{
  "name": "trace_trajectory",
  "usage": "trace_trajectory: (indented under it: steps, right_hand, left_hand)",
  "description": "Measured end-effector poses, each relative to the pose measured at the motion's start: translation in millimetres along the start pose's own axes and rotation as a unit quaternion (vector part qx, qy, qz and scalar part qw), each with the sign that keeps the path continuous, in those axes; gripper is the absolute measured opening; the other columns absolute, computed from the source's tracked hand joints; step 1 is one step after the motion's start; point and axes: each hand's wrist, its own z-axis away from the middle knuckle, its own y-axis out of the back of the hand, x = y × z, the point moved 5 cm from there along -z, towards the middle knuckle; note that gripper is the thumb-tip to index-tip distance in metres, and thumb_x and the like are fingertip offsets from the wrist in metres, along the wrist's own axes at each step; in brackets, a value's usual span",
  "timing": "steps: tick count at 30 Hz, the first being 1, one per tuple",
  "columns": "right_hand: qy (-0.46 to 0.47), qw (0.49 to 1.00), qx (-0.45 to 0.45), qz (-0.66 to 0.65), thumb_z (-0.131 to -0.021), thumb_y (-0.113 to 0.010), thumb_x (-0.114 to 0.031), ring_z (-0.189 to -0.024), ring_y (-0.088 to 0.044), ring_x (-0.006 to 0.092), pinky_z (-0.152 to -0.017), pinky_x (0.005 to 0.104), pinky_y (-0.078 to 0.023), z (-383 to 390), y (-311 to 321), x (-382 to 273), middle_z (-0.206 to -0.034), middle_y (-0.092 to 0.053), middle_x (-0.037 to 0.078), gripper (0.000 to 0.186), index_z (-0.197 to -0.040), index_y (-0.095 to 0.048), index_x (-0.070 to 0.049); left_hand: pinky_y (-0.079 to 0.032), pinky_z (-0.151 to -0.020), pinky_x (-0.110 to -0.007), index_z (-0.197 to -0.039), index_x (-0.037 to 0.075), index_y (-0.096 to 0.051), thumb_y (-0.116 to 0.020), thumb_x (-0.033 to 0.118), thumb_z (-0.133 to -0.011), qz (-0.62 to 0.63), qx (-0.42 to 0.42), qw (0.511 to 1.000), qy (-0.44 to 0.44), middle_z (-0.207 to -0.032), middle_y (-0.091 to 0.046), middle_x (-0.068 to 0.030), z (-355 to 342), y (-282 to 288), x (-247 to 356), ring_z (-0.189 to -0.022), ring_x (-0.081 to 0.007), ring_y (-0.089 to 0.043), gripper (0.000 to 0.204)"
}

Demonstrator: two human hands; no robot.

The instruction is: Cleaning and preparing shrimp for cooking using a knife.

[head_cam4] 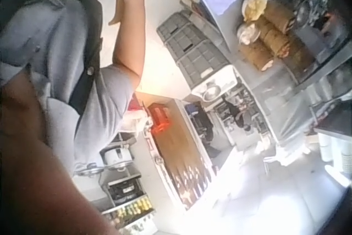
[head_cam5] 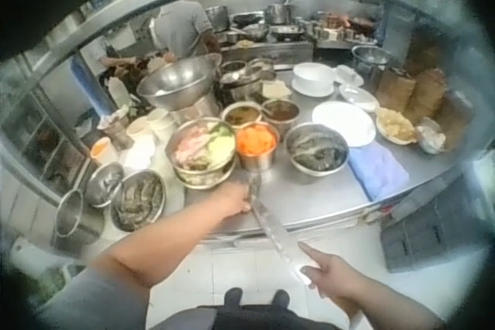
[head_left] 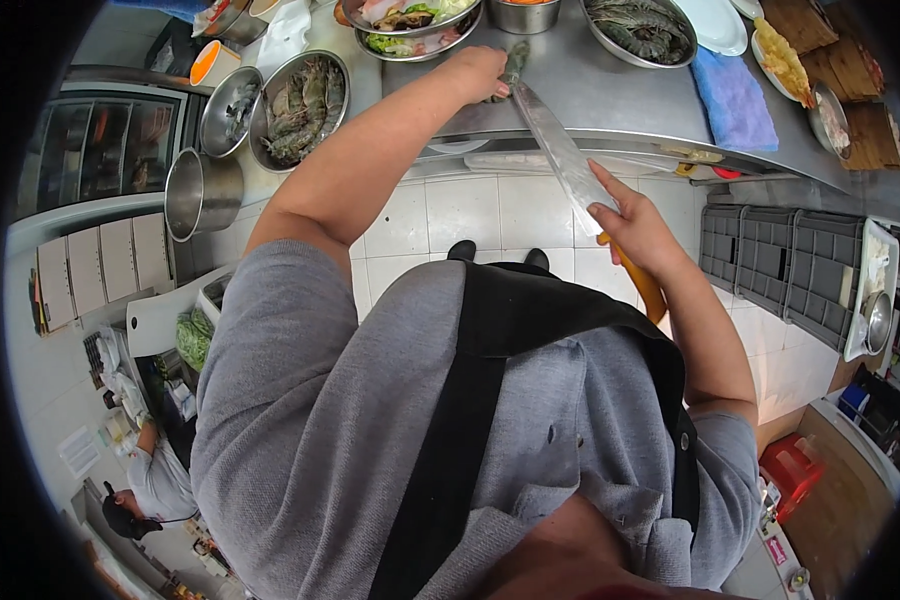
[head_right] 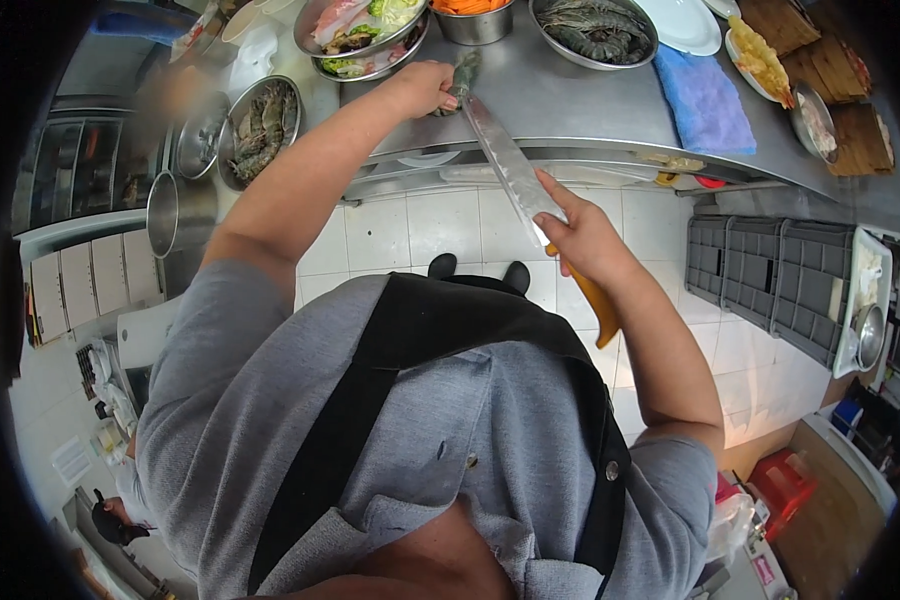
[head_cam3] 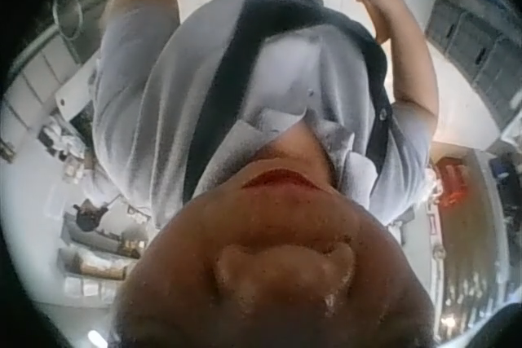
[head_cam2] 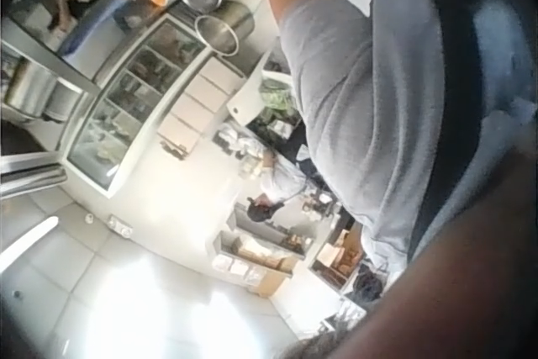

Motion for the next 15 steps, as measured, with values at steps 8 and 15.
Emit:
trace_trajectory:
  steps: [8,15]
  right_hand:
    - [0.011,1.0,0.003,-0.024,-0.09,-0.052,-0.013,-0.041,-0.045,0.009,-0.041,0.0244,-0.042,-4,-22,16,-0.066,-0.055,0.007,0.057,-0.142,-0.03,-0.019]
    - [0.026,0.995,0.019,-0.092,-0.09,-0.051,-0.012,-0.042,-0.046,0.0092,-0.041,0.0234,-0.043,-12,-46,23,-0.066,-0.054,0.005,0.056,-0.142,-0.03,-0.018]
  left_hand:
    - [-0.049,-0.07,-0.039,-0.091,0.002,-0.058,-0.073,0.027,-0.075,0.08,0.015,0.996,0.034,-0.09,-0.063,-0.0157,5,-5,-12,-0.082,-0.0299,-0.062,0.034]
    - [-0.048,-0.049,-0.03,-0.085,0.002,-0.05,-0.069,0.029,-0.08,0.125,-0.009,0.988,0.091,-0.078,-0.061,-0.0079,6,-6,-11,-0.058,-0.0158,-0.06,0.033]
